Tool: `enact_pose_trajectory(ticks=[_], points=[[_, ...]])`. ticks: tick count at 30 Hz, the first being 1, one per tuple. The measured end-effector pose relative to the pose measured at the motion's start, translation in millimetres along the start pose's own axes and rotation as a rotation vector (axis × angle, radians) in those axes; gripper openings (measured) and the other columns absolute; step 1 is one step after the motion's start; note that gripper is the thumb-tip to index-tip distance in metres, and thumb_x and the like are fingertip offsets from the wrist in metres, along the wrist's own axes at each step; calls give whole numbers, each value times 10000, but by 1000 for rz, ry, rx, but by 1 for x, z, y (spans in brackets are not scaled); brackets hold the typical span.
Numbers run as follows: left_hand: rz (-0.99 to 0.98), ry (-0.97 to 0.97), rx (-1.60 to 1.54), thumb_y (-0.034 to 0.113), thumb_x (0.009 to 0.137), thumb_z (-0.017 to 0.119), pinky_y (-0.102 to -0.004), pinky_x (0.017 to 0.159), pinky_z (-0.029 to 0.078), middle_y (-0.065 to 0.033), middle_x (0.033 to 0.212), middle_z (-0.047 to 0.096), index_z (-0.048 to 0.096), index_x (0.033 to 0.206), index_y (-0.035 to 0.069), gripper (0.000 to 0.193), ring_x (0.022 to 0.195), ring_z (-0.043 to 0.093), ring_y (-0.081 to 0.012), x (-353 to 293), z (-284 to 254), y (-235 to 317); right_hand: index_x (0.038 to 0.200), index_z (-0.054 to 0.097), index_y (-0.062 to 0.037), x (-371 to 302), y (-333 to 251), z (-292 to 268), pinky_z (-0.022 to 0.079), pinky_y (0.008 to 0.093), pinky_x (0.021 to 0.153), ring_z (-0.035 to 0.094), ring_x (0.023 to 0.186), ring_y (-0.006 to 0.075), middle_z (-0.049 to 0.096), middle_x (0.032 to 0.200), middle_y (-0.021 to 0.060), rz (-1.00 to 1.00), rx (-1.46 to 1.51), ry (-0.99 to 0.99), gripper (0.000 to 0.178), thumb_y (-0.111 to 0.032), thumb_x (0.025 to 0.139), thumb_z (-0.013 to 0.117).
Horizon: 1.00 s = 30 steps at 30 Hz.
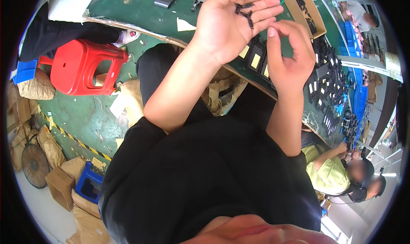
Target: The recorder is seen assembling small electronic components at a workbench.
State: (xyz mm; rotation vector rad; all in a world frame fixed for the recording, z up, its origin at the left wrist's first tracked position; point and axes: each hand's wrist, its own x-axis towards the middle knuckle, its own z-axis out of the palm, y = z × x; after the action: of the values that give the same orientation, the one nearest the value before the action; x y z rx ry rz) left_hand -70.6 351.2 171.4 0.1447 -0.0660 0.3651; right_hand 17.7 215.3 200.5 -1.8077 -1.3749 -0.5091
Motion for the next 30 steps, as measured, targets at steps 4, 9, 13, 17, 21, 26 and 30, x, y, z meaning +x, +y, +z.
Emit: enact_pose_trajectory(ticks=[4, 9, 13, 17, 21, 26, 30], points=[[35, 58, 22, 319, 995, 514, -443, 1086, 483, -323, 1287, 651, 577, 1223, -90, 472, 1253, 629, -377, 6, 1, -16, 925, 739, -72, 2, -3, 0, 496, 365, 786, 652, 848, 250, 720, 940, 34, -79, -5, -55, 149, -45, 803, 820], [71, 83, 52, 310, 981, 529, -464, 1134, 457, -307, 1267, 658, 583, 1208, -81, 455, 1237, 632, -373, 11, -9, -28, 916, 744, -73, -5, -2, 3, 497, 379, 806, 656, 879, 259, 711, 954, 34, 34, 13, -149, 135, -85, 813, 830], [99, 102, 39, 298, 968, 544, -468, 1140, 447, -300, 1247, 656, 586, 1187, -76, 435, 1256, 619, -374, 12, -10, -30, 915, 711, -48, -7, 5, 0, 504, 390, 824, 658, 908, 292, 705, 954, 67, 169, 67, -225, 87, -68, 860, 777], [102, 83, 0, 288, 968, 540, -479, 1144, 446, -307, 1245, 648, 578, 1176, -78, 423, 1262, 612, -382, 11, -9, -29, 928, 679, -30, -1, 6, -5, 514, 401, 815, 663, 901, 306, 702, 961, 90, 14, 7, -231, 86, -47, 877, 746], [89, 91, -60, 274, 972, 523, -495, 1155, 445, -317, 1255, 639, 565, 1177, -82, 413, 1272, 609, -399, 10, -8, -23, 936, 661, -26, -2, -2, -3, 517, 394, 805, 665, 896, 308, 707, 973, 97, 3, 89, -169, 131, 3, 842, 748], [39, 136, -26, 275, 980, 510, -506, 1128, 472, -299, 1251, 653, 568, 1185, -76, 411, 1235, 639, -397, 8, -4, -26, 908, 665, -60, -3, -3, 4, 512, 375, 808, 677, 866, 262, 729, 912, 41, -140, 95, -179, 214, 42, 765, 787], [90, 160, 20, 279, 983, 507, -500, 1125, 477, -286, 1227, 668, 571, 1185, -72, 410, 1220, 648, -394, 6, -6, -28, 936, 691, -61, -3, -11, -1, 506, 385, 805, 666, 871, 273, 720, 950, 51, -37, 69, -252, 212, 38, 772, 782]])
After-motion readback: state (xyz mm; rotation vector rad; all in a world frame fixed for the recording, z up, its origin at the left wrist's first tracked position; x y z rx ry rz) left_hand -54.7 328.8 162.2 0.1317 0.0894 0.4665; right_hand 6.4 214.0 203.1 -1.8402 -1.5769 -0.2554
